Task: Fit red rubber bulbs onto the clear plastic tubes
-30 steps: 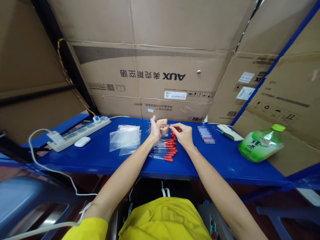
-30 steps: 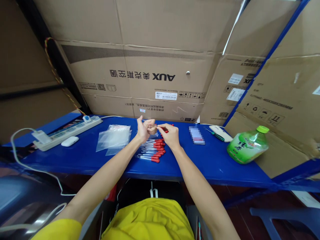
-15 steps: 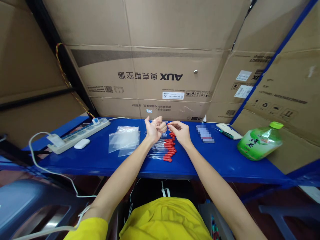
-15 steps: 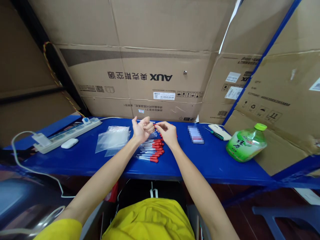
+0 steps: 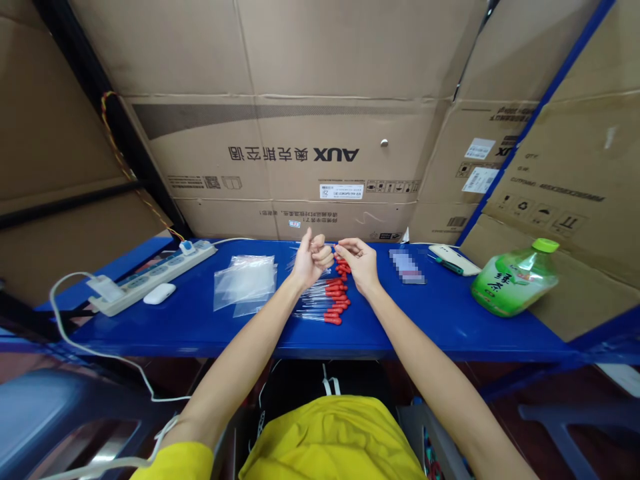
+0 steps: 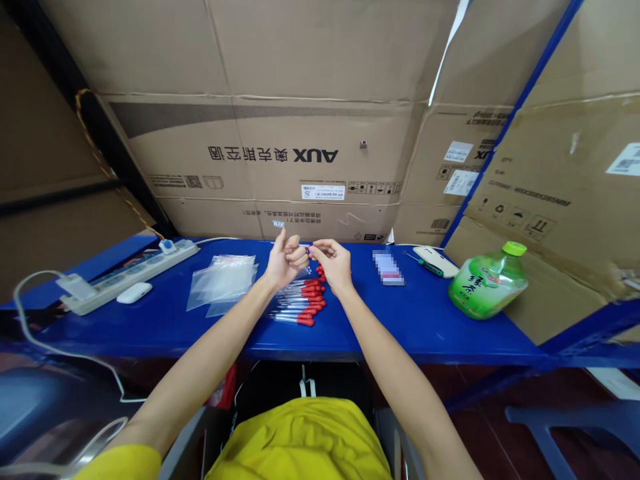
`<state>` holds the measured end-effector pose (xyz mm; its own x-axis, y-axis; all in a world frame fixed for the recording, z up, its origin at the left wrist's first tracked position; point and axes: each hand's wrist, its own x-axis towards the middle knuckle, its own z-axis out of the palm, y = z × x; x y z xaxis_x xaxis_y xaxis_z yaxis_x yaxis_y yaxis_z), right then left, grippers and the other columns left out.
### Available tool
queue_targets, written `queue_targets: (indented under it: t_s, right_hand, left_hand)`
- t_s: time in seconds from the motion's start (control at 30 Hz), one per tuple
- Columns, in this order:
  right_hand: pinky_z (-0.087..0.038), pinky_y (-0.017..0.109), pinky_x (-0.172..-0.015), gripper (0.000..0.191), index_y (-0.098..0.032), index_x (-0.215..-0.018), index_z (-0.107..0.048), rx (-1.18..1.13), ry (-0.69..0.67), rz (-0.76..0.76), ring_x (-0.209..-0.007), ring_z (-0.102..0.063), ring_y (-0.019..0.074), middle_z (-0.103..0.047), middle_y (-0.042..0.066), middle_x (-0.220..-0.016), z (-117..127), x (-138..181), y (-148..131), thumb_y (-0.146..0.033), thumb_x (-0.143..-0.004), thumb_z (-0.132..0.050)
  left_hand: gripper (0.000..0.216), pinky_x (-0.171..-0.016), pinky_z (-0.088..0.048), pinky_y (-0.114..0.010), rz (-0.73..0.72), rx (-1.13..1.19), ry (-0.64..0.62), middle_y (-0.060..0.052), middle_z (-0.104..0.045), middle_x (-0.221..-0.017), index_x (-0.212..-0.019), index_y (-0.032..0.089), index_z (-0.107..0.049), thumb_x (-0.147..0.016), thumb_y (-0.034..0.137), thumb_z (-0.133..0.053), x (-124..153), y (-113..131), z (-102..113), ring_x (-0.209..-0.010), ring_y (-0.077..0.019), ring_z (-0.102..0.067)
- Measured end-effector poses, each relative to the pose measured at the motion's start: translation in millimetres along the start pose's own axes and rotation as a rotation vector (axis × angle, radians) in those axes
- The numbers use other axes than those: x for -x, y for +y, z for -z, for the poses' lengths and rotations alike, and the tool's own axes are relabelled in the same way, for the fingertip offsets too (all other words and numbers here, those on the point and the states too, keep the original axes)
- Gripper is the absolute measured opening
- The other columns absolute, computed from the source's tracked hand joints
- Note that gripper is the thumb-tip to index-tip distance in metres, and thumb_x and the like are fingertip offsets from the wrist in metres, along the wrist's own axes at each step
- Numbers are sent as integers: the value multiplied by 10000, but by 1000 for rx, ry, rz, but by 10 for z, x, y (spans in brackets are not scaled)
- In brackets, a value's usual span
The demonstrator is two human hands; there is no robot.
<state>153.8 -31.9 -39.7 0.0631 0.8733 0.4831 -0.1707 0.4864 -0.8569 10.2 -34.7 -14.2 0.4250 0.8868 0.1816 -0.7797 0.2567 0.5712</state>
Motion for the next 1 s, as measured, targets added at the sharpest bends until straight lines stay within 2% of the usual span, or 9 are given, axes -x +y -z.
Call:
queue_targets:
  t_s: [0.13,0.3,0.47,0.63,0.83,1.0]
  right_hand:
    - [-615,379,-788,365,-210,-892,-676,-41,40,-9,-753,-728,211,-755,44,-833,-8,-7,23,-485,-700,-821]
    - [-612,368,-759,339,-211,-865,-687,-120,79,-20,-728,-724,207,-757,40,-813,-8,-9,16,-447,-680,-846]
    - [-605,347,-745,347,-203,-837,-702,-134,89,-14,-718,-718,194,-761,29,-798,0,-3,-25,-429,-641,-877]
    - [-593,327,-731,286,-200,-812,-719,-131,100,50,-708,-713,183,-759,19,-775,9,6,-31,-382,-658,-877]
    - [-593,345,-796,282,-202,-808,-718,4,93,132,-785,-725,203,-761,34,-814,28,16,-49,-415,-686,-855]
    - [-594,346,-815,283,-204,-850,-712,4,48,107,-837,-738,216,-765,41,-853,63,1,-36,-417,-712,-837]
  left_hand:
    - [438,-426,-193,-210,7,19,23,83,-149,-482,-634,197,-312,-1025,370,-407,-11,-19,-16,-371,-82,-201]
    - [383,-422,-185,-200,-24,-52,10,77,-195,-515,-663,190,-346,-1018,306,-428,-12,-41,-36,-380,-75,-215]
    - [382,-422,-207,-185,-52,-151,-18,74,-267,-548,-687,194,-319,-984,335,-513,-18,-49,-19,-387,-63,-243]
    - [412,-419,-234,-181,-55,-254,-52,62,-337,-573,-701,204,-283,-953,389,-551,-22,-52,-10,-391,-66,-278]
    - [428,-427,-270,-190,-49,-297,-67,35,-412,-618,-700,207,-236,-960,410,-509,-6,-49,-36,-409,-77,-323]
    - [464,-461,-319,-197,-35,-323,-64,2,-472,-666,-700,204,-274,-973,543,-436,6,-29,-37,-467,-93,-395]
